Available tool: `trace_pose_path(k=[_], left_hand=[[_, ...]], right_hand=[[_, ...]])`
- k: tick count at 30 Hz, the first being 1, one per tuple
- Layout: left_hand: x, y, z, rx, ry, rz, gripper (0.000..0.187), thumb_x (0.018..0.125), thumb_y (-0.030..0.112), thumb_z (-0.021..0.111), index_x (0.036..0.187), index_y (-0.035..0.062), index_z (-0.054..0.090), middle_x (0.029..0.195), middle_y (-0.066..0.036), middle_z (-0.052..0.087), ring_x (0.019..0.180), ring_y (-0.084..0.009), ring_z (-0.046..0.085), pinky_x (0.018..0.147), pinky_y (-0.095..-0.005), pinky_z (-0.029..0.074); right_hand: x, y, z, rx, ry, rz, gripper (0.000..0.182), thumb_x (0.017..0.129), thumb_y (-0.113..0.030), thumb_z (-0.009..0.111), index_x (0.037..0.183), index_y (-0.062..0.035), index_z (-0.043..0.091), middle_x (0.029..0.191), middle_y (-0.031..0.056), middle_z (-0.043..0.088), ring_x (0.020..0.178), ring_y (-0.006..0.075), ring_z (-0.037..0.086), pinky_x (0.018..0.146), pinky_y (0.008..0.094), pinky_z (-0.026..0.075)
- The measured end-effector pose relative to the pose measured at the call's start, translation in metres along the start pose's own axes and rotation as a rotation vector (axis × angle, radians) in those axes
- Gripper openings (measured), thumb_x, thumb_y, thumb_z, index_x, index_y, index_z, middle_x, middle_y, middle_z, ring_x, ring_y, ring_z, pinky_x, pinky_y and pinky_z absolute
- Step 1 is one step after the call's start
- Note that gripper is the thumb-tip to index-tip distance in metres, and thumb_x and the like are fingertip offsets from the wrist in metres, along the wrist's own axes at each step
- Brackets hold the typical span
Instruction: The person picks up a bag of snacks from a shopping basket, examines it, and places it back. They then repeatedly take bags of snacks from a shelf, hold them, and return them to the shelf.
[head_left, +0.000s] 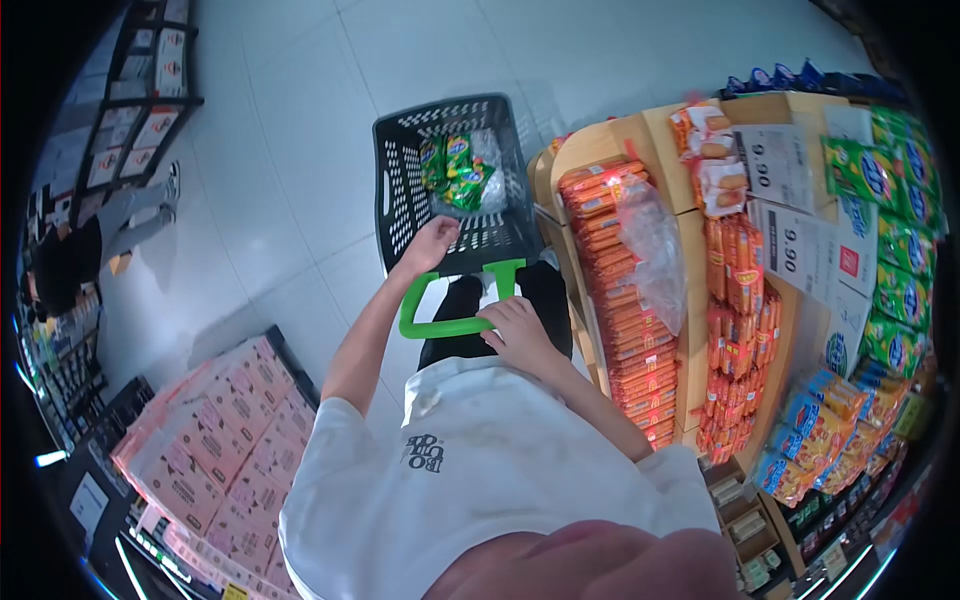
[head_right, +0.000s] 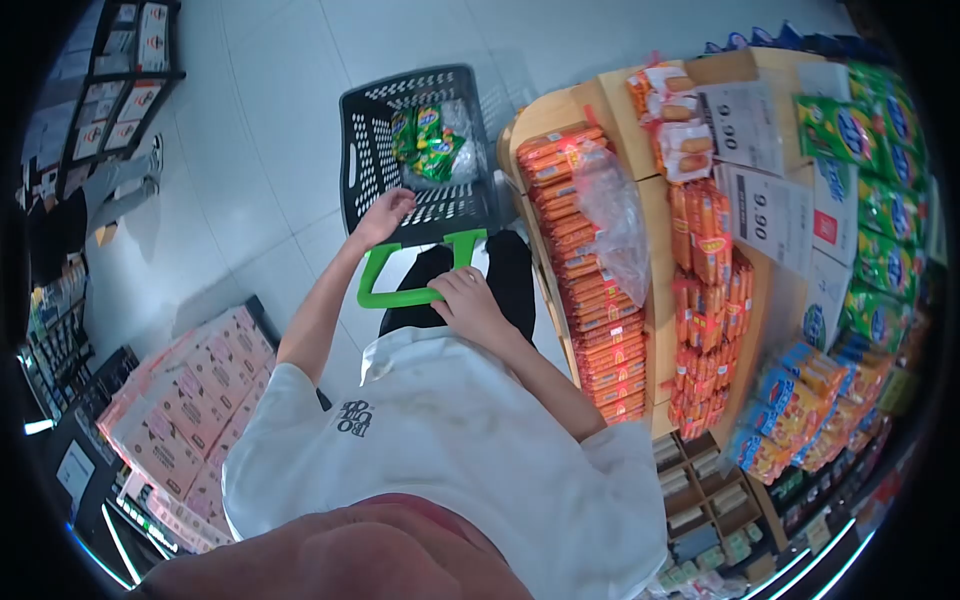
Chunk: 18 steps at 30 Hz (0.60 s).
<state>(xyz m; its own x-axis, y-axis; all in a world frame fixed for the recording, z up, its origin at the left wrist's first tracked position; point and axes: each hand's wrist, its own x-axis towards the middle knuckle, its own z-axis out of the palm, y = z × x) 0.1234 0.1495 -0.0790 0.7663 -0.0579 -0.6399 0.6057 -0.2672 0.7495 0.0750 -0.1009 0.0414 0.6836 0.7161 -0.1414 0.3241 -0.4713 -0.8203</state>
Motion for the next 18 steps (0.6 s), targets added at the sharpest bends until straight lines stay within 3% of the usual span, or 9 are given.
trace_pose_path(k=[3, 5, 7, 9, 12, 15, 16, 18], left_hand=[[0.047, -0.072, -0.006, 0.059, 0.046, -0.057, 0.030, 0.094, 0.020, 0.056, 0.114, -0.0028, 0.057, 0.101, -0.013, 0.065, 0.094, -0.0195, 0.062, 0.086, -0.0309, 0.048], [0.069, -0.085, -0.005, 0.068, 0.092, -0.130, 0.028, 0.093, 0.021, 0.056, 0.108, -0.0021, 0.059, 0.096, -0.012, 0.065, 0.092, -0.0204, 0.062, 0.085, -0.0319, 0.048], [0.109, -0.129, 0.003, -0.009, 0.070, -0.227, 0.027, 0.092, 0.021, 0.056, 0.105, -0.0018, 0.060, 0.093, -0.010, 0.065, 0.088, -0.0190, 0.062, 0.083, -0.0310, 0.048], [0.145, -0.148, 0.010, -0.195, 0.066, -0.369, 0.028, 0.093, 0.022, 0.055, 0.108, -0.0003, 0.058, 0.096, -0.007, 0.064, 0.087, -0.0146, 0.061, 0.075, -0.0281, 0.048], [0.208, -0.206, 0.027, -0.309, 0.112, -0.451, 0.031, 0.094, 0.024, 0.053, 0.113, 0.0005, 0.058, 0.102, -0.005, 0.062, 0.086, -0.0114, 0.061, 0.066, -0.0262, 0.048], [0.267, -0.247, 0.040, -0.459, 0.183, -0.525, 0.037, 0.094, 0.027, 0.052, 0.119, 0.0001, 0.056, 0.106, -0.007, 0.061, 0.094, -0.0161, 0.061, 0.072, -0.0302, 0.048], [0.284, -0.260, 0.039, -0.614, 0.137, -0.543, 0.031, 0.092, 0.025, 0.054, 0.117, 0.0077, 0.054, 0.105, -0.004, 0.059, 0.099, -0.0152, 0.058, 0.082, -0.0350, 0.046], [0.305, -0.281, 0.053, -0.737, 0.328, -0.575, 0.030, 0.090, 0.024, 0.056, 0.114, 0.0064, 0.052, 0.103, -0.005, 0.056, 0.100, -0.0172, 0.055, 0.088, -0.0392, 0.045]], right_hand=[[0.006, 0.014, 0.028, 0.044, 0.077, 0.133, 0.026, 0.076, -0.013, 0.067, 0.101, -0.0057, 0.061, 0.093, 0.0092, 0.061, 0.095, 0.0274, 0.057, 0.091, 0.0412, 0.039], [0.011, 0.021, 0.036, 0.079, 0.122, 0.196, 0.024, 0.073, -0.010, 0.066, 0.097, -0.0058, 0.062, 0.086, 0.0085, 0.061, 0.088, 0.0269, 0.057, 0.088, 0.0404, 0.039], [0.014, 0.031, 0.048, 0.133, 0.160, 0.239, 0.022, 0.071, -0.007, 0.065, 0.093, -0.0059, 0.063, 0.079, 0.0076, 0.061, 0.079, 0.0262, 0.058, 0.085, 0.0394, 0.039], [0.017, 0.041, 0.064, 0.203, 0.349, 0.239, 0.016, 0.066, -0.001, 0.058, 0.080, -0.0059, 0.063, 0.065, 0.0054, 0.056, 0.062, 0.0249, 0.054, 0.078, 0.0375, 0.040], [0.019, 0.047, 0.072, 0.217, 0.440, 0.226, 0.020, 0.063, 0.002, 0.053, 0.078, -0.0050, 0.062, 0.064, 0.0052, 0.057, 0.058, 0.0239, 0.054, 0.073, 0.0383, 0.042], [0.019, 0.049, 0.076, 0.209, 0.455, 0.244, 0.020, 0.063, 0.002, 0.053, 0.079, -0.0044, 0.062, 0.067, 0.0056, 0.060, 0.058, 0.0230, 0.057, 0.073, 0.0383, 0.043], [0.016, 0.051, 0.077, 0.202, 0.437, 0.254, 0.018, 0.063, 0.000, 0.056, 0.079, -0.0050, 0.062, 0.067, 0.0053, 0.060, 0.059, 0.0225, 0.057, 0.073, 0.0378, 0.044], [0.012, 0.049, 0.077, 0.193, 0.414, 0.253, 0.015, 0.065, -0.003, 0.061, 0.080, -0.0058, 0.063, 0.068, 0.0047, 0.060, 0.060, 0.0212, 0.058, 0.073, 0.0367, 0.045]])
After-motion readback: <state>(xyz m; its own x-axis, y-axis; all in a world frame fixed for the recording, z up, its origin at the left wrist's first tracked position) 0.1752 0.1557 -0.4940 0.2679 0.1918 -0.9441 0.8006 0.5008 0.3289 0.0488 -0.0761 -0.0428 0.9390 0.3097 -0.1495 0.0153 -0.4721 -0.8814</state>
